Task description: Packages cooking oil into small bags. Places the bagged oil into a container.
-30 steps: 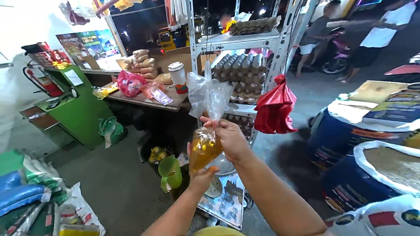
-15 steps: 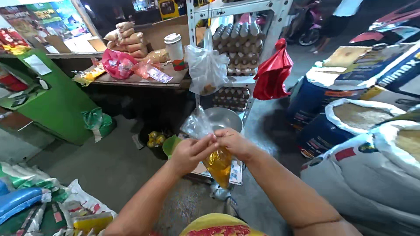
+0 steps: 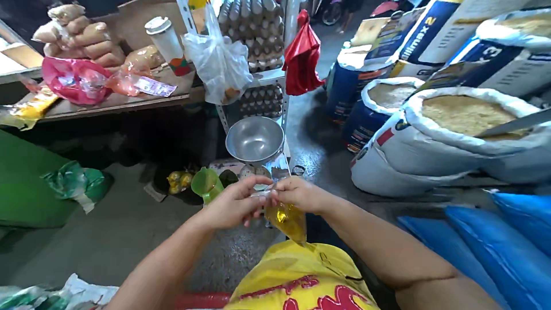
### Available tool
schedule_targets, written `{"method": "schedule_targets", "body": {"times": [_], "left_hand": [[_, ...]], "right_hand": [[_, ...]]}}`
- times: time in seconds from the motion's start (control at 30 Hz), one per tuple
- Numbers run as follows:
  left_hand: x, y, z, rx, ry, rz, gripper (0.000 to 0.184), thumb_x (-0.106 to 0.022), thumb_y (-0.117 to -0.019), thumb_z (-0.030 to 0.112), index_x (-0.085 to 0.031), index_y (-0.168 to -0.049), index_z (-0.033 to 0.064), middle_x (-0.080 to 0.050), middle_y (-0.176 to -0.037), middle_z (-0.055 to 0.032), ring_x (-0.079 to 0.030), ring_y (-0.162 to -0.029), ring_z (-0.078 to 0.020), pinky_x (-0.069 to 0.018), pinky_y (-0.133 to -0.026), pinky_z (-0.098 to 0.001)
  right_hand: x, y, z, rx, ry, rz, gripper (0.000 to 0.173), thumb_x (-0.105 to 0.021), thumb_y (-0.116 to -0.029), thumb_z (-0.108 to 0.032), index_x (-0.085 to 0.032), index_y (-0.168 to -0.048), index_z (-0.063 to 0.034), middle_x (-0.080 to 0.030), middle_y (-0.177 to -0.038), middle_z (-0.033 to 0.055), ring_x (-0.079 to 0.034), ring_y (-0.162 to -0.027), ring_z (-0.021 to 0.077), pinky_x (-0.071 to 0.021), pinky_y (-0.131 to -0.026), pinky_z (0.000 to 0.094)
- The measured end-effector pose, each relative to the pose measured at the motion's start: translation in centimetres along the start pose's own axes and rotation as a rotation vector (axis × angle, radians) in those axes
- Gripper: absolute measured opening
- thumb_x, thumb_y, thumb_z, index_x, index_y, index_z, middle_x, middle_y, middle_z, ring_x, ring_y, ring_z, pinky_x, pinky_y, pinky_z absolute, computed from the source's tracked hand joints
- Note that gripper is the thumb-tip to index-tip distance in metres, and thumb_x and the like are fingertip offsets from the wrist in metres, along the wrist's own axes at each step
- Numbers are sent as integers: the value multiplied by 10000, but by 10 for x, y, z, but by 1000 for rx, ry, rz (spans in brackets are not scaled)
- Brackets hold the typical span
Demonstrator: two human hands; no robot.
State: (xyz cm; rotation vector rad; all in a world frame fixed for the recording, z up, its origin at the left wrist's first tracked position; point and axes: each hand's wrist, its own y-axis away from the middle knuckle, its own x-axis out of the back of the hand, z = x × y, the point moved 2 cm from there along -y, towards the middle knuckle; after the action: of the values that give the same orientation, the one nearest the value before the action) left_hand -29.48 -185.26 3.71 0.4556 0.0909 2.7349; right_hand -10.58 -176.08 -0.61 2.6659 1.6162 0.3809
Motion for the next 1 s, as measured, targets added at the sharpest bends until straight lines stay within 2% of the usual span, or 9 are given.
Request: {"method": "schedule_targets", "body": {"times": [0.1, 0.17, 0.27, 0.37, 0.57, 0.73, 0.83, 0.93, 1.0], "left_hand": [[-18, -9, -25, -181, 551, -188, 436, -588, -1054, 249, -493, -1474, 180, -739, -1198, -6, -676, -702, -13, -554, -558, -176], [-24, -15, -26, -284, 231, -168, 589, -566, -1059, 321, -345, -1583, 167, -667, -1326, -44, -673, -789, -22, -577, -622, -199], [-33, -28, -12, -413, -709, 13, 664, -538, -921, 110, -373, -1551, -17, -724, -980, -149, -701, -814, -251, -589, -742, -449], [-48, -46, -11, -578, -1187, 130, 518, -603, -960, 27, -539, -1463, 133, -754, -1031, -137, -729, -961, -366, -576, -883, -573], [-41, -77, 11, -628, -1430, 11, 290, -615, -936, -12, -691, -1201, 76, -717, -939, -117, -700, -794, -318, -583, -726, -486], [-34, -100, 30, -565, -1519, -130, 141, -657, -908, 6, -721, -1012, 75, -691, -871, -104, -676, -727, -303, -560, -635, -460], [-44, -107, 41, -633, -1582, -164, 166, -651, -900, -2, -722, -1026, 78, -677, -849, -94, -652, -676, -281, -535, -583, -429], [-56, -107, 48, -738, -1635, -174, 156, -628, -910, -6, -718, -1008, 76, -651, -820, -82, -627, -644, -255, -516, -554, -390], [-56, -106, 50, -756, -1655, -178, 141, -620, -912, -17, -712, -986, 60, -643, -810, -90, -617, -631, -256, -499, -535, -386]], "right_hand": [[0, 12, 5, -22, -64, 67, 257, -517, -1045, -171, -710, -916, -60, -673, -815, -64, -617, -767, -15, -530, -746, 223], [4, 21, 7, -41, -157, 122, 238, -510, -1041, -106, -725, -951, -55, -690, -824, -74, -641, -792, -22, -552, -775, 208], [11, 27, 15, -54, -232, 196, 213, -508, -1021, -39, -706, -945, -48, -694, -822, -58, -652, -795, -13, -562, -786, 212], [20, 30, 29, -51, -275, 257, 204, -515, -1035, -52, -698, -946, -34, -690, -828, -24, -659, -804, 13, -571, -787, 232], [33, 36, 54, 27, -148, 269, 266, -511, -1064, -162, -728, -951, -59, -709, -880, -35, -649, -843, 1, -545, -815, 235], [40, 59, 56, 3, 143, 298, 344, -444, -1095, -251, -695, -1273, -97, -692, -1218, 61, -609, -1185, 171, -470, -1039, 438], [43, 68, 49, -10, 311, 418, 335, -517, -1076, -236, -660, -1368, -157, -709, -1199, 56, -653, -1143, 197, -513, -1021, 450], [40, 61, 53, 94, 398, 578, 174, -713, -956, -251, -772, -949, -87, -648, -850, 41, -641, -841, 175, -556, -779, 380], [39, 50, 60, 230, 406, 653, 202, -777, -880, -255, -749, -813, -67, -645, -951, 61, -607, -987, 228, -529, -870, 410]]}}
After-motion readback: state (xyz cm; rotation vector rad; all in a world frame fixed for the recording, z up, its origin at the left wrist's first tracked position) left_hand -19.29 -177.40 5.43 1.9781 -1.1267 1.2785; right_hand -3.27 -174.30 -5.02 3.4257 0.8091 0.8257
